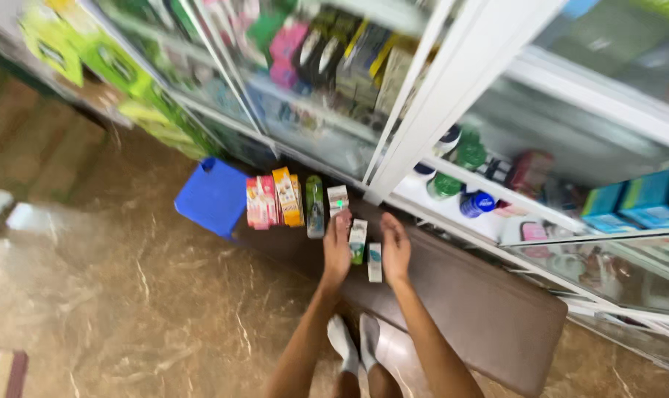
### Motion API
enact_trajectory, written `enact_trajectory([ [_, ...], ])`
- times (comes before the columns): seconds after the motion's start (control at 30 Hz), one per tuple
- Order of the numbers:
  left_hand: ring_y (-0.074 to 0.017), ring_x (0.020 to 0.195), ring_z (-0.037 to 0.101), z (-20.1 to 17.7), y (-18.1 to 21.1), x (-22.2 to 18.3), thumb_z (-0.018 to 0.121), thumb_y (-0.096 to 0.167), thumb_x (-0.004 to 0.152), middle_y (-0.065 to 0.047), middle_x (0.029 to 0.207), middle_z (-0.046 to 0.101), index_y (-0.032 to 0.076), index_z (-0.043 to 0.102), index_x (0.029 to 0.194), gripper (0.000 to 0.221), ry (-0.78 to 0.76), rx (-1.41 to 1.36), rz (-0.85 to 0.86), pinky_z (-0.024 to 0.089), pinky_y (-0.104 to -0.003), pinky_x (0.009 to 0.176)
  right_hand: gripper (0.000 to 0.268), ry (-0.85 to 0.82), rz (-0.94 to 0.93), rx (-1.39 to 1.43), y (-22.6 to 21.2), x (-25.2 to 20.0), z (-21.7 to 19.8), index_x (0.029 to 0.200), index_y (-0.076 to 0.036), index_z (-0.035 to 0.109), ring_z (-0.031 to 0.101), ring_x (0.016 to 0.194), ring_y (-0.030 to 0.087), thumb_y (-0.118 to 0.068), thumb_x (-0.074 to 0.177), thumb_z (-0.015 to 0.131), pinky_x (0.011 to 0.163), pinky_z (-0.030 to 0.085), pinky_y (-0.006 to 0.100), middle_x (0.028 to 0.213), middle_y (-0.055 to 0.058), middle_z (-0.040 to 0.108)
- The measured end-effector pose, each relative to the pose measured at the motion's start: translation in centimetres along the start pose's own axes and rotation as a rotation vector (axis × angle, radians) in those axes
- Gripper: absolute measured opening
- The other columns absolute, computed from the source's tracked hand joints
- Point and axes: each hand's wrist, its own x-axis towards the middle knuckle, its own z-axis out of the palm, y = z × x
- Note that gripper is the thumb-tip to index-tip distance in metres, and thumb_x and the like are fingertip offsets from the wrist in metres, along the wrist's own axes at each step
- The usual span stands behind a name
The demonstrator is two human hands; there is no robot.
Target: The person removes various small boxes and bottles from a glass display cabinet and places them onto a brown stool. After arranging the items, the person uses an orange cloth to wipe the interior shelves of the cabinet.
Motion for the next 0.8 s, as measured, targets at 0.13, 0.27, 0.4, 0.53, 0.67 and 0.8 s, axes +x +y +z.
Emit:
enact_trajectory([
  [0.13,-0.0233,0.120,0.063,3.8,5.1,-1.4,0.032,0.043,0.110,-0.015,0.132,0.066,-0.002,0.057,0.137,0.058,-0.106,-0.121,-0.023,0.049,-0.036,0.103,0.044,-0.031,-0.116,0.033,-9.7,-0.2,-0.3,0.146,-0.003,0.052,0.050,0.140,0.016,-0.010,0.103,0.051,0.115,0.039,0.030,0.152,0.008,0.053],
  [0.27,-0.0252,0.122,0.064,8.9,9.2,-3.1,0.030,0.046,0.111,-0.016,0.132,0.067,-0.002,0.057,0.138,0.062,-0.239,-0.121,0.043,0.050,-0.039,0.105,0.046,0.027,-0.149,-0.058,-16.5,-1.5,-3.3,0.149,-0.004,0.051,0.052,0.137,0.017,-0.014,0.105,0.052,0.113,0.039,0.029,0.152,0.008,0.054],
  [0.4,-0.0251,0.125,0.062,12.8,12.8,-4.7,0.028,0.046,0.110,-0.015,0.136,0.064,0.000,0.053,0.142,0.062,-0.416,-0.057,0.043,0.048,-0.038,0.105,0.045,0.135,-0.189,-0.065,-21.1,-1.0,-7.0,0.147,-0.002,0.053,0.055,0.135,0.018,-0.018,0.106,0.056,0.114,0.041,0.030,0.147,0.011,0.059],
  [0.53,-0.0262,0.128,0.059,18.3,14.2,-5.2,0.028,0.049,0.110,-0.017,0.140,0.062,0.000,0.051,0.144,0.064,-0.536,-0.117,0.023,0.045,-0.038,0.108,0.046,0.190,-0.232,-0.009,-24.7,-1.5,-11.6,0.148,-0.003,0.052,0.054,0.134,0.018,-0.018,0.105,0.055,0.114,0.040,0.031,0.147,0.010,0.058],
  [0.67,-0.0277,0.129,0.060,22.9,13.8,-6.8,0.024,0.056,0.108,-0.020,0.139,0.063,0.001,0.050,0.146,0.071,-0.629,-0.042,0.035,0.046,-0.041,0.108,0.044,0.220,-0.264,-0.036,-28.2,-3.2,-16.0,0.145,-0.002,0.055,0.054,0.137,0.017,-0.019,0.105,0.055,0.116,0.039,0.031,0.148,0.011,0.059],
  [0.8,-0.0289,0.133,0.055,27.7,11.8,-7.6,0.019,0.062,0.106,-0.019,0.143,0.059,0.003,0.046,0.149,0.078,-0.752,-0.088,-0.012,0.042,-0.041,0.111,0.041,0.264,-0.257,-0.057,-30.3,-3.7,-20.9,0.141,-0.001,0.058,0.057,0.133,0.017,-0.019,0.105,0.057,0.114,0.042,0.031,0.142,0.012,0.063],
])
